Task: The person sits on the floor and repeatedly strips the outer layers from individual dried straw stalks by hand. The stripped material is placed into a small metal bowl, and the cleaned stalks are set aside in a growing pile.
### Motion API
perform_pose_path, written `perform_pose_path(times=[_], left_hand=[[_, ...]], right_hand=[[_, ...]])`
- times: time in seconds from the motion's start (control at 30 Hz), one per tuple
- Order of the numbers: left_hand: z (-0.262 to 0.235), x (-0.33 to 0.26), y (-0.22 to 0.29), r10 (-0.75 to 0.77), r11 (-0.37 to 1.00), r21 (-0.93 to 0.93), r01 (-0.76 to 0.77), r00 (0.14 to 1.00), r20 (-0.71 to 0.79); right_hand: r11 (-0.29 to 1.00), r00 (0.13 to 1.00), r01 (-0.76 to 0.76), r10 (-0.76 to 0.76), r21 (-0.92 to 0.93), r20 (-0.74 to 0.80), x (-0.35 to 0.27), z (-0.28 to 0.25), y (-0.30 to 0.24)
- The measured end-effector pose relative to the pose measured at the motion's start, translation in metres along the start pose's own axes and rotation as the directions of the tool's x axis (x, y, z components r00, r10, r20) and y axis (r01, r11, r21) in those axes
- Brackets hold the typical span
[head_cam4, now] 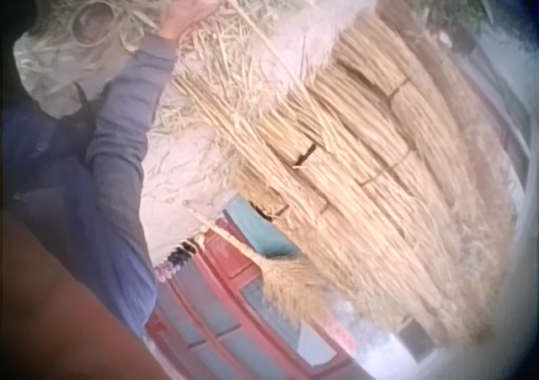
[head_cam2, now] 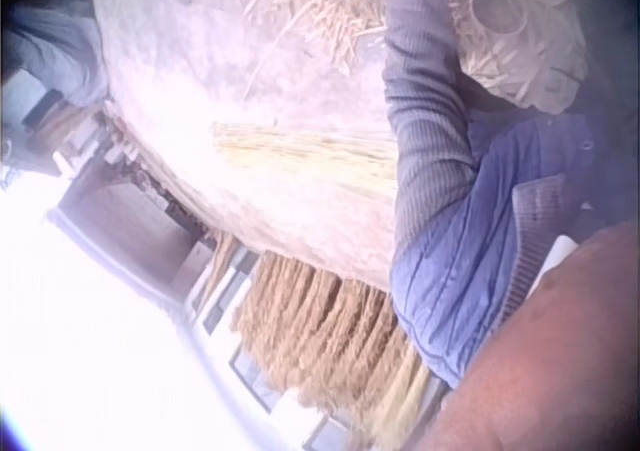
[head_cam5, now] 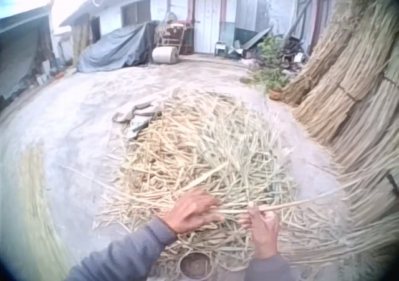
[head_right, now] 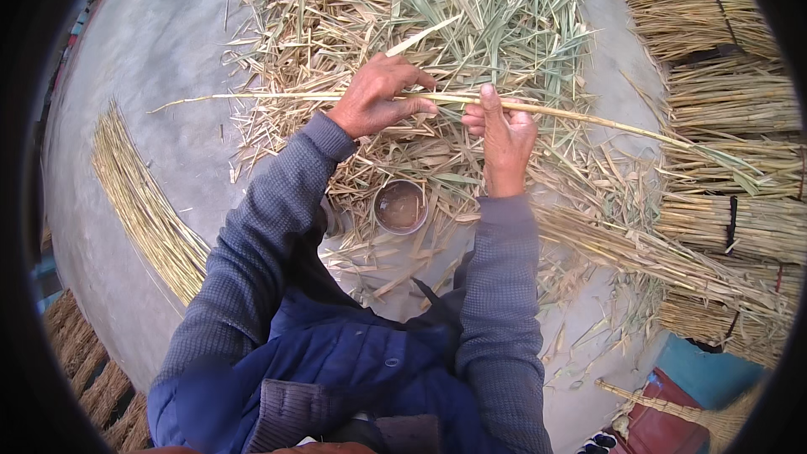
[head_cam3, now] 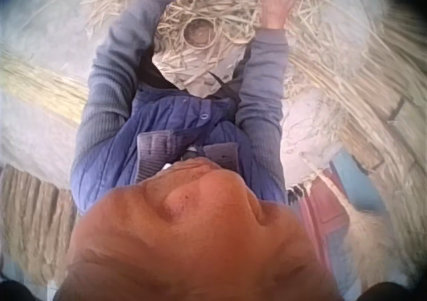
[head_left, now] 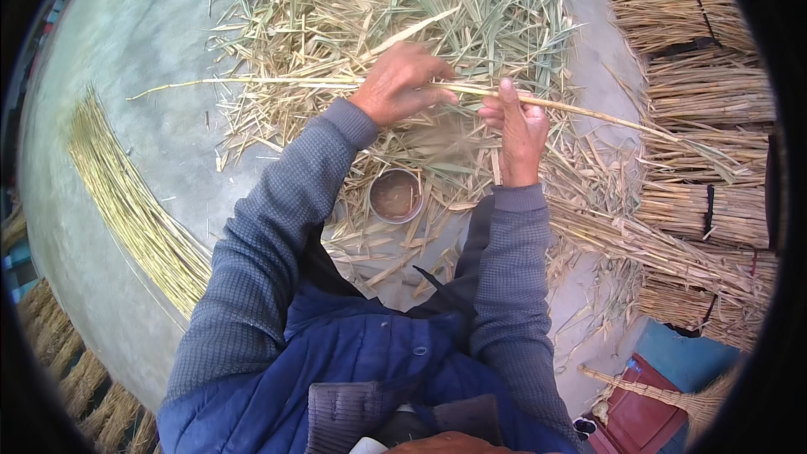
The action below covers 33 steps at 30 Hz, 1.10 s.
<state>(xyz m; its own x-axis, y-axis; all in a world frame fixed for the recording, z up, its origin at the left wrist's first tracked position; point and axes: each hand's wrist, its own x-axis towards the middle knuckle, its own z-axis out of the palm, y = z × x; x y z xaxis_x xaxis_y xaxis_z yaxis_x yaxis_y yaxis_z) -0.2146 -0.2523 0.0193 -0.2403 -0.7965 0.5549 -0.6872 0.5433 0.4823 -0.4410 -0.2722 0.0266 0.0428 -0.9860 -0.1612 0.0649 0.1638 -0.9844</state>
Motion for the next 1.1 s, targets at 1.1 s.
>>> perform_pose_path(times=[1.1], left_hand=[[-0.050,-0.009,-0.032,-0.772,0.480,-0.758,0.441,0.624,-0.125]], right_hand=[[0.997,0.999,0.027,-0.025,0.068,-0.030,0.008,-0.032,0.000]])
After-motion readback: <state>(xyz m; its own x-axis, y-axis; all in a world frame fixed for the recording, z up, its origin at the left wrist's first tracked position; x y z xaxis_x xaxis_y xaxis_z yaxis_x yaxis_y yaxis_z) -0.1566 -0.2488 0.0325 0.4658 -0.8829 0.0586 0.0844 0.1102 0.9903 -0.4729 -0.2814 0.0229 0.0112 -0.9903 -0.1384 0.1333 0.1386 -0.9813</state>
